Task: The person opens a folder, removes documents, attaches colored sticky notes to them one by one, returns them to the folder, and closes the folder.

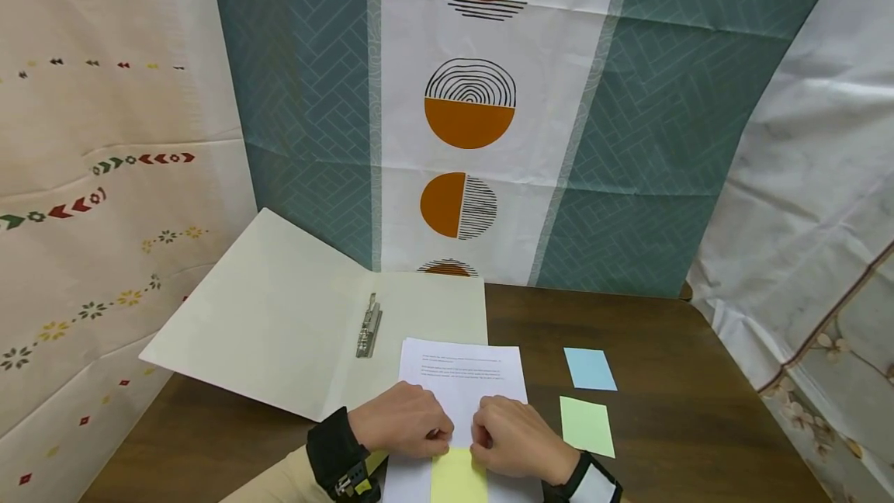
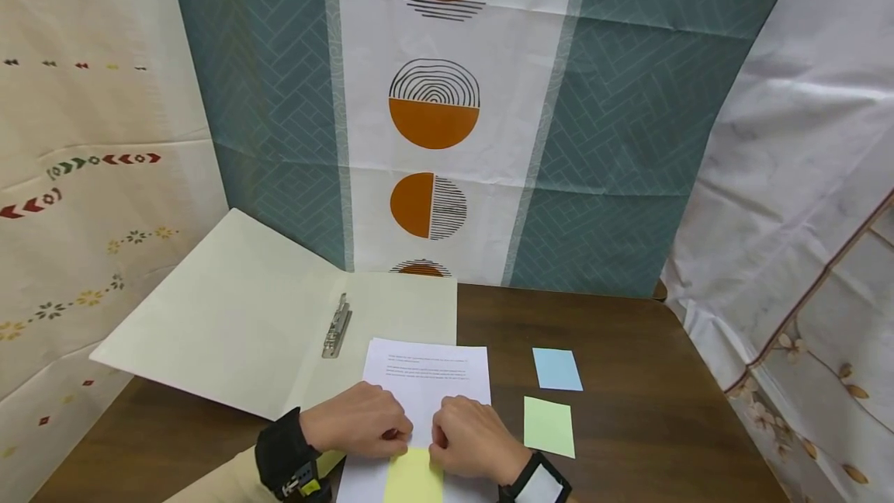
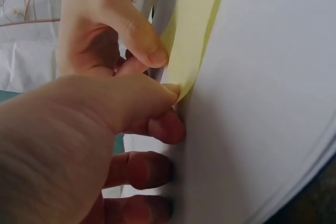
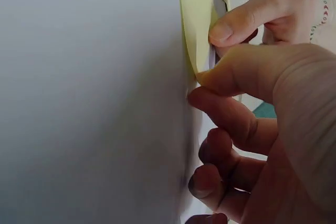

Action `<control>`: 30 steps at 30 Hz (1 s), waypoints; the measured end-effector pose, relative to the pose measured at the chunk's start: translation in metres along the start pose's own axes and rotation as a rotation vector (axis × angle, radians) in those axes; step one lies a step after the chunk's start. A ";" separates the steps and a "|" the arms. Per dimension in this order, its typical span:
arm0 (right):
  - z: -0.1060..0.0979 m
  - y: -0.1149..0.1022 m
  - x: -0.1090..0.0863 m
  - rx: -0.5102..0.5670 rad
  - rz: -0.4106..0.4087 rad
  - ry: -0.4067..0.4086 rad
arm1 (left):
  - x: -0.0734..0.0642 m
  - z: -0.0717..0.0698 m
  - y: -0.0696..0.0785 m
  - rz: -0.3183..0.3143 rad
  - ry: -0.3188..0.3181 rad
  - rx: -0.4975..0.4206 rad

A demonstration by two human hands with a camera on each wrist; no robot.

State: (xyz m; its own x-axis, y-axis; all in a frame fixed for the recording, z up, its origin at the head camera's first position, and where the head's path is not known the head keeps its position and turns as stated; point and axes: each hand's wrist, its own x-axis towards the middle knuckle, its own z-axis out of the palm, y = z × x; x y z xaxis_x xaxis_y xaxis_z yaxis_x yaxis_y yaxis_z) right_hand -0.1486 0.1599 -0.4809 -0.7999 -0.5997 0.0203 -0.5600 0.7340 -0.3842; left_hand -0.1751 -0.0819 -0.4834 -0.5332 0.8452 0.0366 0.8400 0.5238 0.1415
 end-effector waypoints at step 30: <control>-0.004 0.013 -0.006 -0.026 -0.108 0.040 | -0.006 0.016 -0.008 -0.198 0.023 -0.202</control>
State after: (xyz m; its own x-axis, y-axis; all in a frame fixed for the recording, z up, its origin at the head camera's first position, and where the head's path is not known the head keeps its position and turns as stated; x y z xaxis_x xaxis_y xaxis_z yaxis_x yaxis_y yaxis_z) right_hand -0.1519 0.1740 -0.4822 -0.7421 -0.6632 0.0970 -0.6486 0.6740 -0.3538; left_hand -0.1771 -0.0890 -0.5002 -0.6888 0.7249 0.0112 0.6837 0.6444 0.3426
